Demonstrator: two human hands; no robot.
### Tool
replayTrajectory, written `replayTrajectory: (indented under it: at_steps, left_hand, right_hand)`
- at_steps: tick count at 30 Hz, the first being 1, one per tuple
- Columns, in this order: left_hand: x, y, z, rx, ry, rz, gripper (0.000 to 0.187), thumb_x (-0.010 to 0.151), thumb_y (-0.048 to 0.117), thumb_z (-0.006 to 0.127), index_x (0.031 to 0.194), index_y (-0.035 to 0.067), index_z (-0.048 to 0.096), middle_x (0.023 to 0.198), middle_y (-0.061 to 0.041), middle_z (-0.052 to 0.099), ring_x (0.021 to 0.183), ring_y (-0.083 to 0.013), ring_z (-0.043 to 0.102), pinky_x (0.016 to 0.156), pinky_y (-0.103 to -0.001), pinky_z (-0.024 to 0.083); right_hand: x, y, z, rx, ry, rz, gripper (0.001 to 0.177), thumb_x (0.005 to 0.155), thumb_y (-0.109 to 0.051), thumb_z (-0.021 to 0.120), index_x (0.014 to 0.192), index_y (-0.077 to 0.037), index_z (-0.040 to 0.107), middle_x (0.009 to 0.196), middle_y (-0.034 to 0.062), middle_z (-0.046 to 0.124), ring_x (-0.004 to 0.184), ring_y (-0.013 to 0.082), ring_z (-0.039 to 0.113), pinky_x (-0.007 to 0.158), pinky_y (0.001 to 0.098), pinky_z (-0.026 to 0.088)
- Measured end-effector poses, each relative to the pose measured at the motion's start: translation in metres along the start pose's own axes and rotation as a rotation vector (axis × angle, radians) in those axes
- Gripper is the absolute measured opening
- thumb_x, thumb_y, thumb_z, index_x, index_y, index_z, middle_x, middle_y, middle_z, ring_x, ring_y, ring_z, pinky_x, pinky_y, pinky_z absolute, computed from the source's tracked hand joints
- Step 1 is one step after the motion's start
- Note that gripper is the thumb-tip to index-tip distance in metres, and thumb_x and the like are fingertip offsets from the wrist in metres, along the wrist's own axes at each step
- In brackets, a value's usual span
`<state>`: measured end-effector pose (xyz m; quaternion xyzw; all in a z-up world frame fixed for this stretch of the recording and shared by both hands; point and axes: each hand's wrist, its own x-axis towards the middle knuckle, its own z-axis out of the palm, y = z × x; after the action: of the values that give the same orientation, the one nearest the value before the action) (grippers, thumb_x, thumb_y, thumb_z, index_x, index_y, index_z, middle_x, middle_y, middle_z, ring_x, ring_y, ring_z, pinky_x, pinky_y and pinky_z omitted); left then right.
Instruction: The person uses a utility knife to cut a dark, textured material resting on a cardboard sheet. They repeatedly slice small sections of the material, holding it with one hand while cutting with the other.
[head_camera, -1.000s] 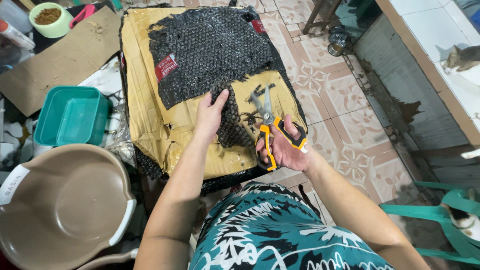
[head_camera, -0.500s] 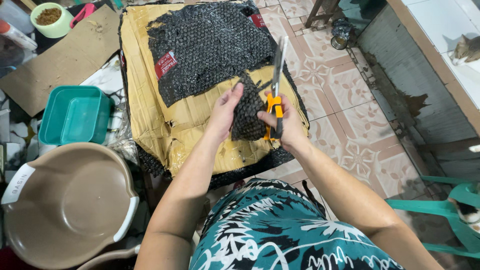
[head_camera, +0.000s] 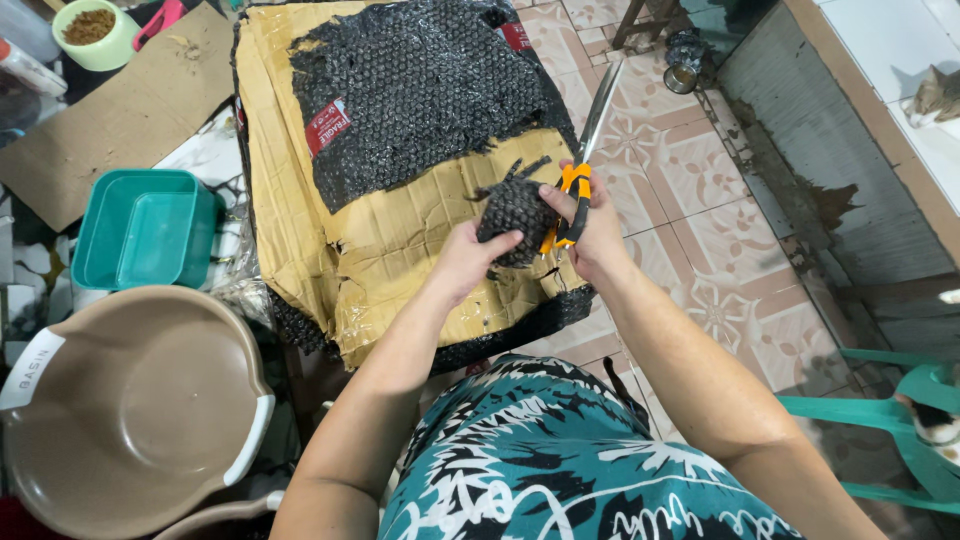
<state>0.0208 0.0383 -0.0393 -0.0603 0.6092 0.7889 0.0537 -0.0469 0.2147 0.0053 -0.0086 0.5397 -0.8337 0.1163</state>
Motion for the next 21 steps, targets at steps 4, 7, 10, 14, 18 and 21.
replayTrajectory:
  at_steps: [4, 7, 10, 14, 18, 21]
  left_hand:
    - [0.010, 0.013, -0.008, -0.178, 0.181, -0.122, 0.029, 0.090, 0.021, 0.074, 0.114, 0.007, 0.066, 0.097, -0.004, 0.075, 0.078, -0.0130, 0.068, 0.057, -0.029, 0.055]
    - [0.014, 0.029, -0.014, -0.238, 0.259, -0.075, 0.024, 0.090, 0.017, 0.075, 0.111, 0.010, 0.067, 0.098, -0.002, 0.075, 0.079, -0.0110, 0.068, 0.055, -0.026, 0.053]
    - [0.018, 0.045, -0.024, -0.297, 0.269, -0.019, 0.028, 0.086, 0.011, 0.079, 0.110, 0.011, 0.066, 0.102, 0.000, 0.075, 0.085, -0.0095, 0.070, 0.065, -0.025, 0.057]
    - [0.026, 0.057, -0.030, -0.310, 0.233, 0.067, 0.029, 0.083, 0.006, 0.083, 0.107, 0.009, 0.067, 0.102, -0.003, 0.075, 0.089, -0.0121, 0.071, 0.074, -0.026, 0.061]
    - [0.032, 0.058, -0.028, -0.352, 0.260, 0.026, 0.025, 0.084, 0.007, 0.081, 0.105, 0.011, 0.068, 0.102, -0.002, 0.075, 0.090, -0.0126, 0.070, 0.071, -0.027, 0.059]
    - [0.034, 0.056, -0.023, -0.377, 0.232, -0.006, 0.020, 0.089, 0.009, 0.079, 0.106, 0.008, 0.069, 0.101, -0.003, 0.074, 0.088, -0.0148, 0.069, 0.072, -0.029, 0.061]
  right_hand:
    - [0.000, -0.006, -0.004, -0.157, -0.012, 0.187, 0.054, 0.093, -0.025, 0.070, 0.141, -0.013, 0.050, 0.098, 0.0085, 0.068, 0.083, 0.0154, 0.064, 0.069, 0.0275, 0.055]
    - [-0.013, -0.004, -0.012, -0.240, -0.143, 0.244, 0.054, 0.098, -0.037, 0.064, 0.145, -0.014, 0.049, 0.093, 0.0072, 0.064, 0.080, 0.0144, 0.060, 0.068, 0.0280, 0.053]
    - [-0.028, 0.002, -0.025, -0.311, -0.275, 0.324, 0.056, 0.100, -0.044, 0.058, 0.146, -0.014, 0.047, 0.092, 0.0054, 0.062, 0.082, 0.0138, 0.060, 0.071, 0.0294, 0.054]
    - [-0.047, 0.008, -0.040, -0.353, -0.441, 0.398, 0.059, 0.100, -0.045, 0.057, 0.147, -0.011, 0.047, 0.095, 0.0053, 0.064, 0.087, 0.0140, 0.061, 0.077, 0.0299, 0.055]
    - [-0.059, 0.005, -0.044, -0.389, -0.521, 0.402, 0.064, 0.099, -0.047, 0.055, 0.153, -0.014, 0.042, 0.097, 0.0048, 0.064, 0.089, 0.0124, 0.062, 0.078, 0.0277, 0.056]
    - [-0.061, -0.003, -0.041, -0.404, -0.483, 0.405, 0.064, 0.099, -0.046, 0.055, 0.152, -0.014, 0.045, 0.094, 0.0046, 0.063, 0.089, 0.0114, 0.062, 0.076, 0.0281, 0.056]
